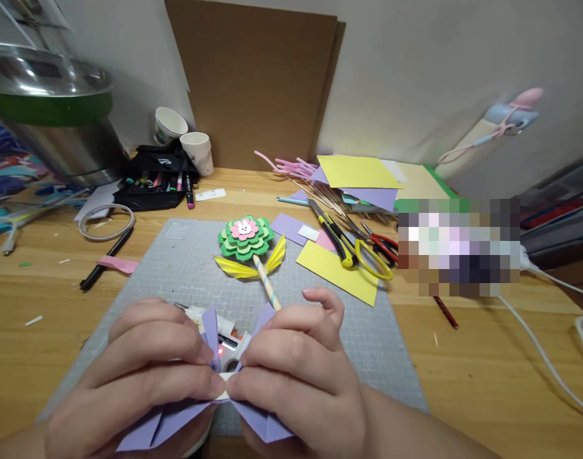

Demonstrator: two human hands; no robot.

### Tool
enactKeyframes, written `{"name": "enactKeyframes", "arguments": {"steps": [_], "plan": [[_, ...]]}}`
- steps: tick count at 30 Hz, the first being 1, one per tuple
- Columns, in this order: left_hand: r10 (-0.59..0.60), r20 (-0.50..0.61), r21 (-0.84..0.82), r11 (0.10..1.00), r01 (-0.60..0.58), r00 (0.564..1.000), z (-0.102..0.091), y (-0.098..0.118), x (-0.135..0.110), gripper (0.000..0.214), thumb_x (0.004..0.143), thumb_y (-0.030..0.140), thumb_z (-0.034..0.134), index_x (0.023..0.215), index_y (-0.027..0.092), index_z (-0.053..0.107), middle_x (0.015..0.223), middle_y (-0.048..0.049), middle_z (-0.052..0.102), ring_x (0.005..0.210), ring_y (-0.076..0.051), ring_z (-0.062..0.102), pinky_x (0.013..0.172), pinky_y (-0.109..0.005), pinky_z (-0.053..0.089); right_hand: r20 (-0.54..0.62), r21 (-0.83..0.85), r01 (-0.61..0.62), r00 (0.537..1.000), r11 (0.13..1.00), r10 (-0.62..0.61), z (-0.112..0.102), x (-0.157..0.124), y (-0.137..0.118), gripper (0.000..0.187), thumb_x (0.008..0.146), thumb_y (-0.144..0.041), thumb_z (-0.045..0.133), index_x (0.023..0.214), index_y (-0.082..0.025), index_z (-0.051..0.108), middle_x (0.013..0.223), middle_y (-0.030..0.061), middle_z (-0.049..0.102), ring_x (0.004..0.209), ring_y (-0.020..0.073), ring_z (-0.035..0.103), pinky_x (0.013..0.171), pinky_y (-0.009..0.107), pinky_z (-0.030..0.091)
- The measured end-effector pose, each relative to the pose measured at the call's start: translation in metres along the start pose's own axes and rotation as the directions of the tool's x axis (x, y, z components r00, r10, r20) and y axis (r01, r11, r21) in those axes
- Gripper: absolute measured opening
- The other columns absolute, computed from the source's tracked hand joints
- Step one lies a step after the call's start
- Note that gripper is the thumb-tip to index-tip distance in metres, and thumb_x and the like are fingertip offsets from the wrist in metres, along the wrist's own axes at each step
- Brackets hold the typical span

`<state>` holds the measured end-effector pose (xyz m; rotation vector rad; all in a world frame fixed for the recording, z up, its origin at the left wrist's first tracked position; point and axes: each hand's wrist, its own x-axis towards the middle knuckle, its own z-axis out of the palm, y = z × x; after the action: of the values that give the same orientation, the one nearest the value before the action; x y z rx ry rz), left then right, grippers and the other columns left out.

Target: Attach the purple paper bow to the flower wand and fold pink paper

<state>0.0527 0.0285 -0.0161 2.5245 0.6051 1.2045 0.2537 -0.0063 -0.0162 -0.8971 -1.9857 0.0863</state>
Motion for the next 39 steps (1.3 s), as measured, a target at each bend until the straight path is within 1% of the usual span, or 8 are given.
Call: {"name": "enactKeyframes", "arguments": {"steps": [3, 6, 12, 25, 29, 33, 36, 39], "plan": [[-0.046, -0.112, -0.032, 0.999, 0.043, 0.993, 0.006, 0.0, -0.002, 0.009, 0.087, 0.027, 0.061, 0.083, 0.021, 0.066, 0.075, -0.0012, 0.064, 0.075, -0.018, 0.055, 0.072, -0.034, 0.045, -0.096, 0.037, -0.033, 0.995, 0.999, 0.037, 0.003, 0.0, 0.0, 0.016, 0.087, -0.017, 0.058, 0.074, -0.02, 0.067, 0.068, -0.0015, 0.068, 0.073, 0.0161, 0.058, 0.095, 0.042, 0.031], [-0.08, -0.167, -0.063, 0.996, 0.07, 0.983, 0.011, 0.002, -0.002, 0.008, 0.086, 0.026, 0.061, 0.081, 0.022, 0.066, 0.075, -0.0011, 0.062, 0.075, -0.018, 0.055, 0.072, -0.035, 0.043, 0.014, 0.014, -0.019, 1.0, 1.0, 0.019, 0.0, 0.001, -0.001, 0.013, 0.076, -0.008, 0.062, 0.077, -0.02, 0.067, 0.071, -0.001, 0.068, 0.075, 0.017, 0.058, 0.094, 0.042, 0.03], [-0.123, -0.144, -0.084, 0.99, 0.111, 0.982, 0.01, 0.003, 0.0, 0.009, 0.076, 0.014, 0.063, 0.08, 0.021, 0.065, 0.08, -0.0022, 0.061, 0.079, -0.019, 0.054, 0.072, -0.035, 0.043, -0.015, 0.037, -0.072, 0.997, 0.997, 0.072, 0.0, 0.003, -0.004, 0.018, 0.066, -0.003, 0.059, 0.073, -0.019, 0.064, 0.073, 0.0005, 0.065, 0.076, 0.0183, 0.058, 0.091, 0.044, 0.032], [-0.161, -0.166, -0.07, 0.986, 0.151, 0.973, 0.015, 0.006, 0.002, 0.016, 0.069, 0.006, 0.063, 0.073, 0.021, 0.062, 0.075, -0.0012, 0.059, 0.074, -0.017, 0.053, 0.068, -0.033, 0.043, 0.041, 0.138, -0.153, 0.988, 0.979, 0.149, 0.005, 0.004, -0.004, 0.018, 0.072, -0.002, 0.06, 0.076, -0.019, 0.064, 0.071, 0.0, 0.064, 0.072, 0.0172, 0.06, 0.086, 0.042, 0.036], [-0.095, -0.186, -0.049, 0.995, 0.088, 0.978, 0.01, 0.006, 0.003, 0.008, 0.073, 0.011, 0.066, 0.075, 0.019, 0.064, 0.073, -0.0017, 0.06, 0.072, -0.016, 0.053, 0.068, -0.032, 0.043, -0.078, 0.134, -0.161, 0.982, 0.978, 0.173, 0.011, -0.001, -0.004, 0.01, 0.083, -0.016, 0.057, 0.078, -0.022, 0.064, 0.074, 0.0014, 0.065, 0.079, 0.0203, 0.059, 0.093, 0.046, 0.03], [-0.055, -0.164, -0.023, 0.998, 0.052, 0.985, 0.006, 0.006, 0.006, 0.003, 0.08, 0.019, 0.064, 0.081, 0.021, 0.063, 0.076, -0.0014, 0.06, 0.073, -0.016, 0.053, 0.068, -0.031, 0.045, -0.132, 0.064, -0.129, 0.982, 0.99, 0.136, 0.012, -0.002, -0.004, 0.018, 0.09, -0.024, 0.054, 0.075, -0.024, 0.064, 0.069, -0.0001, 0.066, 0.076, 0.0195, 0.058, 0.094, 0.045, 0.029], [-0.074, -0.167, -0.034, 0.997, 0.069, 0.983, 0.009, 0.006, 0.006, 0.009, 0.079, 0.023, 0.066, 0.086, 0.021, 0.061, 0.08, -0.002, 0.059, 0.077, -0.017, 0.054, 0.069, -0.031, 0.046, -0.132, 0.055, -0.122, 0.983, 0.991, 0.129, 0.009, -0.002, -0.005, 0.019, 0.09, -0.025, 0.054, 0.074, -0.025, 0.065, 0.067, -0.0006, 0.065, 0.073, 0.0189, 0.058, 0.094, 0.045, 0.03], [-0.107, -0.236, -0.088, 0.992, 0.089, 0.966, 0.012, 0.005, 0.002, 0.025, 0.079, 0.042, 0.068, 0.092, 0.021, 0.061, 0.082, -0.0032, 0.058, 0.077, -0.019, 0.054, 0.07, -0.032, 0.046, -0.144, 0.056, -0.124, 0.981, 0.991, 0.131, 0.006, 0.0, -0.006, 0.018, 0.089, -0.02, 0.054, 0.076, -0.024, 0.064, 0.068, 0.0005, 0.065, 0.074, 0.02, 0.059, 0.092, 0.046, 0.034]]}}
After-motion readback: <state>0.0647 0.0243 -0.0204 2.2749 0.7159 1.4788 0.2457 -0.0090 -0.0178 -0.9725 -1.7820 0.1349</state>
